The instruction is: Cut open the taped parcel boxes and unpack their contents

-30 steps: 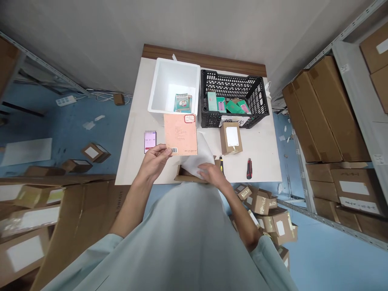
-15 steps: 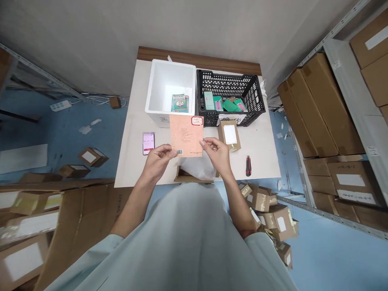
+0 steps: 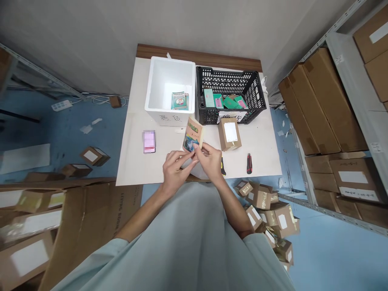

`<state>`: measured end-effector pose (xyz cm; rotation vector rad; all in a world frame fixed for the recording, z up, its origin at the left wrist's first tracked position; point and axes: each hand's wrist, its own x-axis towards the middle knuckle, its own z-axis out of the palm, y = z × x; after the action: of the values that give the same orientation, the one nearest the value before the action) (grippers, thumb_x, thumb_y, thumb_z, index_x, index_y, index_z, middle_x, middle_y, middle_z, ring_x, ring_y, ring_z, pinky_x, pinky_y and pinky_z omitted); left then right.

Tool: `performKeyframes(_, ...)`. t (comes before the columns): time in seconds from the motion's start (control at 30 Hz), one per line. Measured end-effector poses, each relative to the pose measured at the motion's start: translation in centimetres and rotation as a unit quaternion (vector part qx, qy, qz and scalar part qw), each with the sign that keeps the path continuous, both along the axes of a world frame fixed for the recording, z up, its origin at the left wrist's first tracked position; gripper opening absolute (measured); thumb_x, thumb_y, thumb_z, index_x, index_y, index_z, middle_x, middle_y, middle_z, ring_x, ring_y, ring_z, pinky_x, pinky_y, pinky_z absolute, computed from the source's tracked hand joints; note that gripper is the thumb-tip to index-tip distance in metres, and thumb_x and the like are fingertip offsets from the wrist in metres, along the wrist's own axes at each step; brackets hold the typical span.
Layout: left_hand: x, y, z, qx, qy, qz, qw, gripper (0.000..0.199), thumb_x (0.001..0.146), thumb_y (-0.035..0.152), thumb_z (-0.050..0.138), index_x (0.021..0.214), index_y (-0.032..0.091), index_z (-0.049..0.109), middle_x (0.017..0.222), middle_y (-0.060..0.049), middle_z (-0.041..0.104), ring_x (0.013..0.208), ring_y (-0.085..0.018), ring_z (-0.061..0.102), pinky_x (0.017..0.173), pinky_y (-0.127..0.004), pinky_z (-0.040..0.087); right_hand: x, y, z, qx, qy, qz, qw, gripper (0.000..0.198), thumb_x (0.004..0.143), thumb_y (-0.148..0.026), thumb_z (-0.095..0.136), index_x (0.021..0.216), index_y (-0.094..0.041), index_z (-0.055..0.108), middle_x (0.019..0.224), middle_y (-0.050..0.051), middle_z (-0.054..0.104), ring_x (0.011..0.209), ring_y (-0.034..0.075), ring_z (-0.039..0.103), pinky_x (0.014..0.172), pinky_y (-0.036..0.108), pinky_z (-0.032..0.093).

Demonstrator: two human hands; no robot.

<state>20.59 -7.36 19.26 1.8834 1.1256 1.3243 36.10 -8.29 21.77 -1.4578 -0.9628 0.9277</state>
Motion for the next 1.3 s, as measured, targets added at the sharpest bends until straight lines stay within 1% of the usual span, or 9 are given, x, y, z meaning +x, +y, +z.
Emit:
performKeyframes(0.07, -0.8, 0.4, 0.4, -0.034, 0.001, 0.022, 0.999, 0.043, 0.098, 0.054, 0.089, 0.13, 0.026, 0.087, 0.115, -0.011, 0.084, 0.108, -0.027, 0.075, 0.1, -0.044, 0.061, 1.4, -0.1, -0.3, -0.016, 0.043, 0.028, 0.999, 0.063, 0.088, -0.082, 0.084, 0.098, -0.021, 0.087, 0.087, 0.003, 0.085, 0.085, 0.025, 0.081, 0.076, 0.034, 0.069)
performKeyframes(0.17, -2.3, 1.7, 1.0, -0.185, -0.066, 0.034, 0.98, 0.064, 0.095, 0.066, 0.088, 0.14, 0.022, 0.083, 0.127, -0.014, 0.084, 0.107, -0.026, 0.075, 0.095, -0.041, 0.061, 3.4, -0.5, -0.6, -0.051, 0.101, 0.084, 0.99, 0.06, 0.085, -0.081, 0.089, 0.09, -0.022, 0.085, 0.079, 0.001, 0.079, 0.074, 0.02, 0.074, 0.068, 0.031, 0.064)
performKeyframes(0.27, -3.2, 3.0, 1.1, -0.36, -0.168, -0.023, 0.917, 0.073, 0.078, 0.076, 0.098, 0.121, 0.018, 0.088, 0.117, -0.014, 0.086, 0.104, -0.027, 0.077, 0.094, -0.04, 0.063, 4.3, -1.2, -1.0, -0.072, 0.136, 0.122, 0.981, 0.06, 0.083, -0.081, 0.09, 0.079, -0.022, 0.08, 0.074, -0.001, 0.074, 0.07, 0.017, 0.069, 0.066, 0.029, 0.061)
performKeyframes(0.37, -3.4, 3.4, 1.2, -0.436, -0.218, -0.035, 0.872, 0.071, 0.059, 0.072, 0.109, 0.099, 0.018, 0.089, 0.105, -0.013, 0.087, 0.1, -0.027, 0.078, 0.095, -0.04, 0.064, 4.3, -1.7, -1.4, -0.083, 0.137, 0.13, 0.978, 0.061, 0.083, -0.082, 0.09, 0.078, -0.023, 0.079, 0.075, -0.001, 0.074, 0.073, 0.018, 0.069, 0.067, 0.029, 0.06)
performKeyframes(0.57, -3.1, 2.6, 1.5, -0.416, -0.214, -0.029, 0.884, 0.067, 0.057, 0.07, 0.111, 0.094, 0.019, 0.089, 0.097, -0.01, 0.086, 0.091, -0.024, 0.077, 0.087, -0.037, 0.064, 4.8, -1.8, -1.9, -0.095, 0.142, 0.133, 0.976, 0.057, 0.08, -0.078, 0.095, 0.097, -0.025, 0.087, 0.083, 0.001, 0.082, 0.078, 0.02, 0.075, 0.068, 0.029, 0.062)
performKeyframes(0.77, -3.4, 2.7, 1.5, -0.308, -0.174, -0.07, 0.933, 0.046, 0.078, 0.061, 0.104, 0.098, 0.022, 0.088, 0.091, -0.005, 0.08, 0.08, -0.018, 0.071, 0.077, -0.033, 0.062, 5.9, -1.9, -1.7, -0.004, 0.06, 0.126, 0.99, 0.04, 0.087, -0.067, 0.095, 0.1, -0.029, 0.093, 0.11, 0.004, 0.089, 0.11, 0.028, 0.081, 0.103, 0.042, 0.068)
performKeyframes(0.97, -4.2, 2.8, 2.2, -0.166, -0.108, -0.109, 0.974, 0.013, 0.095, 0.042, 0.09, 0.096, 0.029, 0.092, 0.113, -0.009, 0.085, 0.11, -0.024, 0.08, 0.102, -0.042, 0.064, 6.5, -2.2, -1.6, 0.099, 0.011, 0.145, 0.984, 0.021, 0.101, -0.058, 0.087, 0.106, -0.039, 0.094, 0.136, 0.005, 0.085, 0.14, 0.027, 0.074, 0.124, 0.05, 0.059)
performKeyframes(1.17, -4.0, 2.3, 3.2, -0.213, -0.097, -0.077, 0.969, 0.026, 0.093, 0.051, 0.089, 0.093, 0.025, 0.087, 0.115, -0.01, 0.087, 0.114, -0.027, 0.082, 0.105, -0.046, 0.066, 6.4, -2.6, -0.9, 0.075, -0.013, 0.139, 0.987, 0.026, 0.104, -0.061, 0.081, 0.105, -0.039, 0.094, 0.136, 0.005, 0.083, 0.14, 0.027, 0.073, 0.125, 0.05, 0.057)
performKeyframes(1.3, -3.6, 2.5, 3.2, -0.288, -0.142, -0.053, 0.946, 0.05, 0.079, 0.063, 0.099, 0.082, 0.023, 0.07, 0.104, -0.01, 0.086, 0.098, -0.026, 0.082, 0.093, -0.043, 0.069, 6.4, -2.5, -1.2, 0.019, 0.004, 0.102, 0.995, 0.042, 0.092, -0.066, 0.091, 0.117, -0.032, 0.088, 0.117, 0.007, 0.086, 0.116, 0.027, 0.08, 0.105, 0.044, 0.065)
